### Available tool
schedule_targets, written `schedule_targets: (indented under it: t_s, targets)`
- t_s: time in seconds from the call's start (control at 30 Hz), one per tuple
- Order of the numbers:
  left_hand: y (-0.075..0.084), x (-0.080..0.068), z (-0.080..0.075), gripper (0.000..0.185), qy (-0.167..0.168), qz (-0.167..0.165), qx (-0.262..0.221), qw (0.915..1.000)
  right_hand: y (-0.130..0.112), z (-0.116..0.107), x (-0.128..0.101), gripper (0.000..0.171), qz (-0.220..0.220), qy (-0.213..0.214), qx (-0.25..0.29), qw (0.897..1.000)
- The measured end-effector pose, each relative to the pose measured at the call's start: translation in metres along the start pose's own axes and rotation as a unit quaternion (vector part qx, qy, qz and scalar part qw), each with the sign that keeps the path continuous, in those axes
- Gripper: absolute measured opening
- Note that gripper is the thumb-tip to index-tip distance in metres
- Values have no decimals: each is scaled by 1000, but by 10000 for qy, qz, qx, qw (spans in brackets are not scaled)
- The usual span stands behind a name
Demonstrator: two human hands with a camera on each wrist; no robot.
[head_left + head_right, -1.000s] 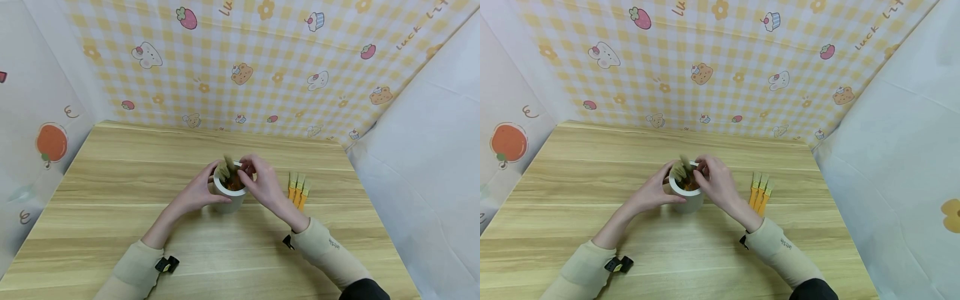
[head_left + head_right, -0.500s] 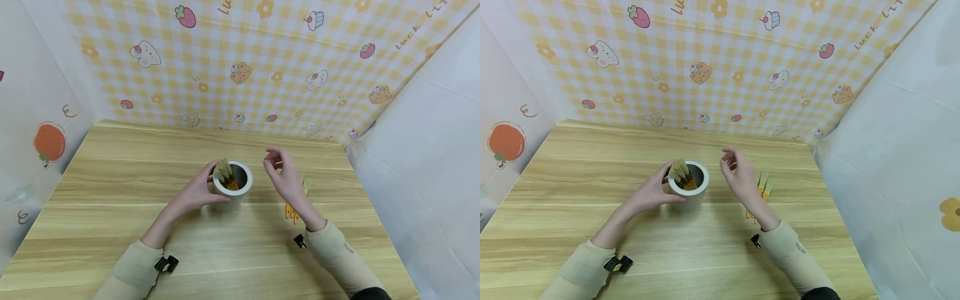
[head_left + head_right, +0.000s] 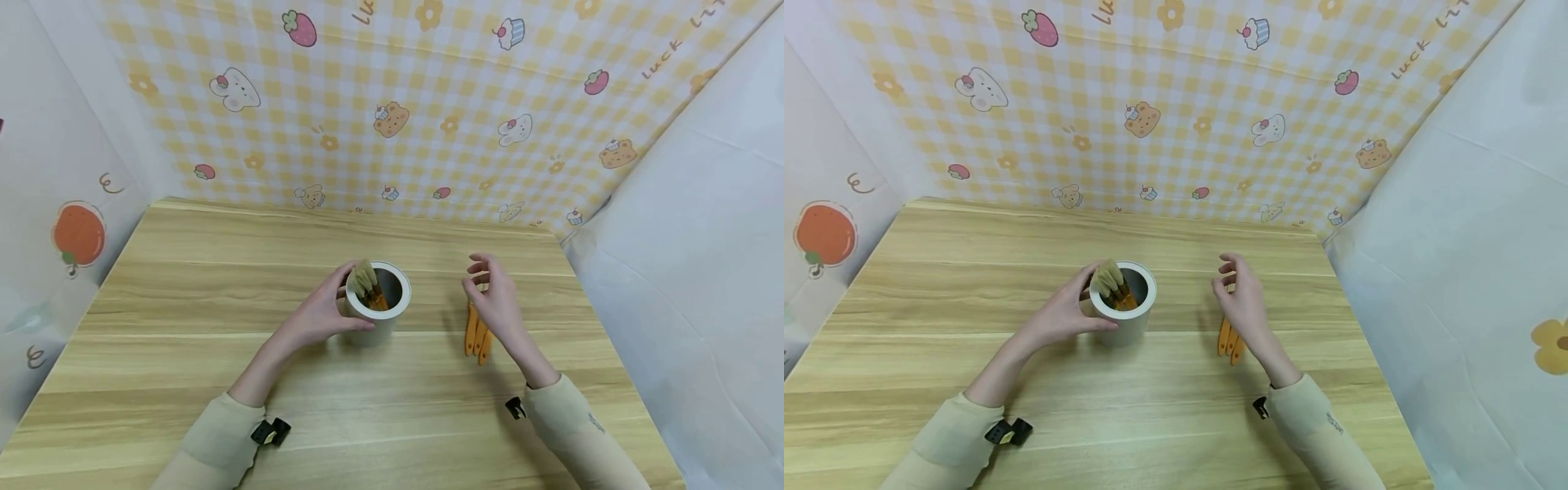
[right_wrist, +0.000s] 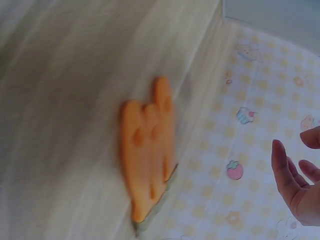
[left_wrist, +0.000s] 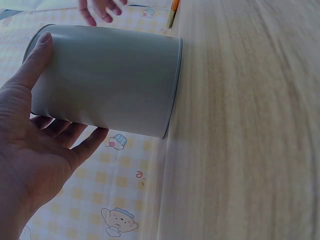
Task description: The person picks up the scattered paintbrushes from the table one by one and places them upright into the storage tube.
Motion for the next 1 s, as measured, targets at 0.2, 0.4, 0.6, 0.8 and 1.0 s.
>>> schedule_targets:
  t_s: [0.2, 0.4, 0.6, 0.8, 1.0]
  targets:
    - [-1, 0, 0, 112, 0, -15, 12, 10000, 16, 1, -7, 46, 342, -206, -136, 9991]
    - [-1, 0, 0, 113, -5, -51, 15, 10000, 36, 4, -14, 53, 699, -517, -184, 9960]
    - [-1, 0, -1, 113, 32, -79, 72, 9999, 50, 6, -18, 62, 1002, -822, -350, 9910]
    - [-1, 0, -1, 113, 29, -85, 76, 9999, 57, 12, -19, 67, 1108, -1072, -471, 9869]
    - [0, 0, -1, 114, 2, -96, 86, 9999, 61, 18, -19, 72, 1284, -1202, -501, 9831]
Point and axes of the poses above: each hand's wrist, its own x-axis towards the middle knuckle, its own z-axis out of the palm, y = z × x, the point moved 4 cm from there along x, towards the middle knuckle, and after that the axes turned 13 degrees about -y, right-handed, at the moved point
